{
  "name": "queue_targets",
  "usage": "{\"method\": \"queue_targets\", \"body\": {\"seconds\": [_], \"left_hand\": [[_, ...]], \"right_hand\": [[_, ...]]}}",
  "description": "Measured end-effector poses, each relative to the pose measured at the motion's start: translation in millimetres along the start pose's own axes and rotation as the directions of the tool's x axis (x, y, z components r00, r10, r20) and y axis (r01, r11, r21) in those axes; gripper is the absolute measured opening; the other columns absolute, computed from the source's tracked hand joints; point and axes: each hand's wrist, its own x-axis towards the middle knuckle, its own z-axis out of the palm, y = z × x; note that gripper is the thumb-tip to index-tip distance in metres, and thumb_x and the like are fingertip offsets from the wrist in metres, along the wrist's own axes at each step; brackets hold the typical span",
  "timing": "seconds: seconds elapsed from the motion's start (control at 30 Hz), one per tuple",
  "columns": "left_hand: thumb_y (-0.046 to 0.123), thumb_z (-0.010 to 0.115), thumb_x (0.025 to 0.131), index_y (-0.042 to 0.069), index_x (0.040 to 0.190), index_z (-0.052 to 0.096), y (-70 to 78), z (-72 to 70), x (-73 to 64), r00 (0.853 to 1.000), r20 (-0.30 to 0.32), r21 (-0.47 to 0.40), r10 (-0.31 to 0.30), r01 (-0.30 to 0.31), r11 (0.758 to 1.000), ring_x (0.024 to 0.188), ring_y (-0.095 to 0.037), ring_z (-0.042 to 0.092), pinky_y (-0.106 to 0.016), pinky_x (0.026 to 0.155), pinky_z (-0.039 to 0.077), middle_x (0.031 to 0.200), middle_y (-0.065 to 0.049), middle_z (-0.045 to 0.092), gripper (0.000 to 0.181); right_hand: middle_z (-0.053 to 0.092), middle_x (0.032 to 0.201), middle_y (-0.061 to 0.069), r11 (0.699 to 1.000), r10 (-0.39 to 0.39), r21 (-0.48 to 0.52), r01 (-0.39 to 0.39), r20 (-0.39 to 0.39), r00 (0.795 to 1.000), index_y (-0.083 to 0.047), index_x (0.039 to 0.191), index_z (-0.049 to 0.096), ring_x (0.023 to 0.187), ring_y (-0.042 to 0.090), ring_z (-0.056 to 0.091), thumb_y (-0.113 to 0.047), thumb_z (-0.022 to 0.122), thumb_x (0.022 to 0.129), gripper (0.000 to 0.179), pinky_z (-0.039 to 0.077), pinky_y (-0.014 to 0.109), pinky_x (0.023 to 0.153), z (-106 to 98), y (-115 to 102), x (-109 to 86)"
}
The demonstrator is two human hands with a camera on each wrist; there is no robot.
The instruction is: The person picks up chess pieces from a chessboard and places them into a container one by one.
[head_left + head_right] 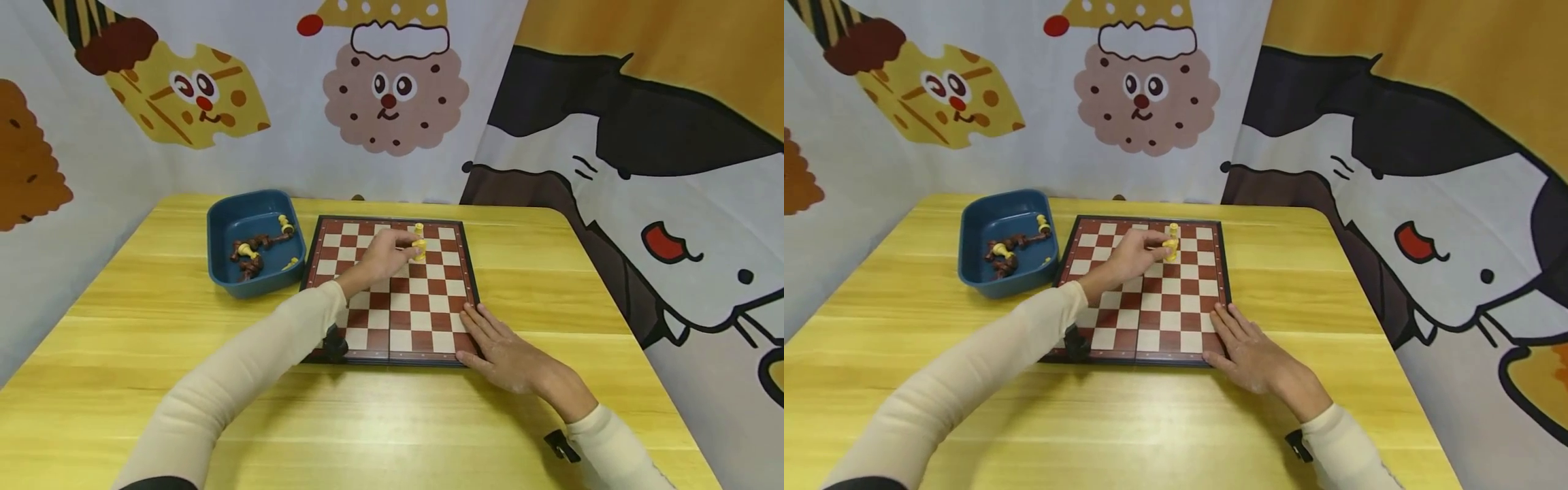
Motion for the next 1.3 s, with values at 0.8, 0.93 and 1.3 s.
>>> {"method": "queue_targets", "body": {"seconds": [0.8, 0.93, 1.3], "left_hand": [[0.011, 0.065, 0.102, 0.001, 0.128, 0.069, 5.3, -74.4, -21.9, 0.979, -0.188, 0.050, -0.076, 0.087, 0.995, 0.107, -0.025, 0.065, -0.037, 0.085, 0.055, 0.120, -0.014, 0.068, 0.028], [0.011, 0.062, 0.104, -0.002, 0.132, 0.065, -2.5, -91.2, -27.7, 0.978, -0.194, 0.044, -0.073, 0.083, 0.996, 0.109, -0.028, 0.065, -0.039, 0.087, 0.054, 0.123, -0.017, 0.067, 0.031], [0.010, 0.061, 0.104, -0.002, 0.135, 0.063, -31.2, -165.9, -63.2, 0.950, -0.290, 0.141, -0.112, 0.159, 0.977, 0.112, -0.034, 0.064, -0.043, 0.087, 0.056, 0.125, -0.022, 0.066, 0.034]], "right_hand": [[0.008, 0.168, 0.017, 0.997, -0.052, 0.051, 0.054, -0.045, 0.998, 0.001, 0.161, 0.019, 0.153, 0.037, 0.000, -0.050, 0.040, 0.109, 0.076, 0.019, 0.063, 0.116, -1, -3, -4.0], [0.007, 0.169, 0.015, 0.998, -0.044, 0.047, 0.046, -0.033, 0.998, -0.001, 0.162, 0.019, 0.153, 0.036, 0.000, -0.052, 0.040, 0.109, 0.077, 0.018, 0.061, 0.117, 0, -3, -1.4], [0.010, 0.168, 0.016, 0.997, -0.037, 0.062, 0.040, -0.052, 0.998, 0.000, 0.162, 0.020, 0.153, 0.038, 0.002, -0.050, 0.044, 0.108, 0.076, 0.017, 0.062, 0.117, -6, -8, -4.6]]}}
